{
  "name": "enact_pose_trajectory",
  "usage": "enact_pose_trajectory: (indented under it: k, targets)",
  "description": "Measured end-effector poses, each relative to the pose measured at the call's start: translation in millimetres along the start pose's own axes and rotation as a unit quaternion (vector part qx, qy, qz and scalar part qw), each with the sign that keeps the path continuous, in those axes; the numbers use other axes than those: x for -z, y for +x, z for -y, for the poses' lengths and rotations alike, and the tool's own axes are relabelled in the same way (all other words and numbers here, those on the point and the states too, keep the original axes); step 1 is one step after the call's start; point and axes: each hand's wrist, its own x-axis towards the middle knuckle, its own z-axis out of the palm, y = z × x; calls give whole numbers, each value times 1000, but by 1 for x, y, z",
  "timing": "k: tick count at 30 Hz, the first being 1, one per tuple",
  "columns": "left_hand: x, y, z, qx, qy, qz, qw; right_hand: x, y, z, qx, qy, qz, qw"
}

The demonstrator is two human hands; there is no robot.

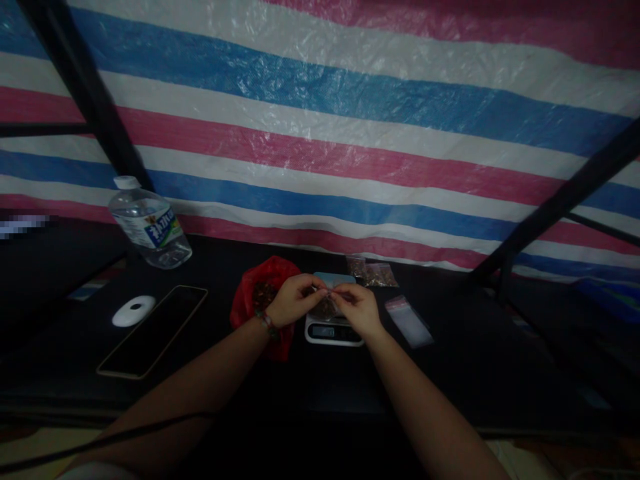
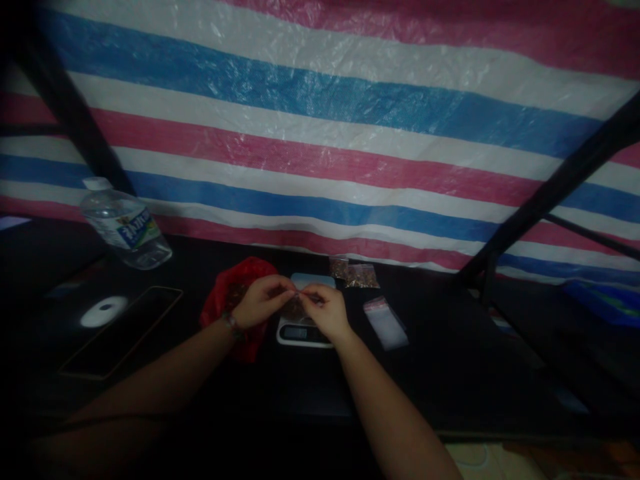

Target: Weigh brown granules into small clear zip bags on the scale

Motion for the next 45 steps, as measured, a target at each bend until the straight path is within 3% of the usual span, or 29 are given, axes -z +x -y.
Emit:
enact_pose_trajectory:
  k: [6, 12, 26, 34, 45]
  targets:
    - [-1, 0, 3, -37, 48, 3, 998, -1, -1, 1, -6, -3, 4, 1000]
    - [-2, -1, 2, -31, 37, -42, 998, -3, -1, -5, -33, 28, -14, 999]
    - [0, -1, 0, -54, 61, -2, 997, 0, -1, 7, 28, -25, 7, 999]
    - [1, 0, -1, -35, 21, -23, 999, 6, 2, 11, 11, -35, 0, 999]
    - [10, 3, -11, -94, 60, -55, 992, 19, 6, 9, 49, -33, 2, 998]
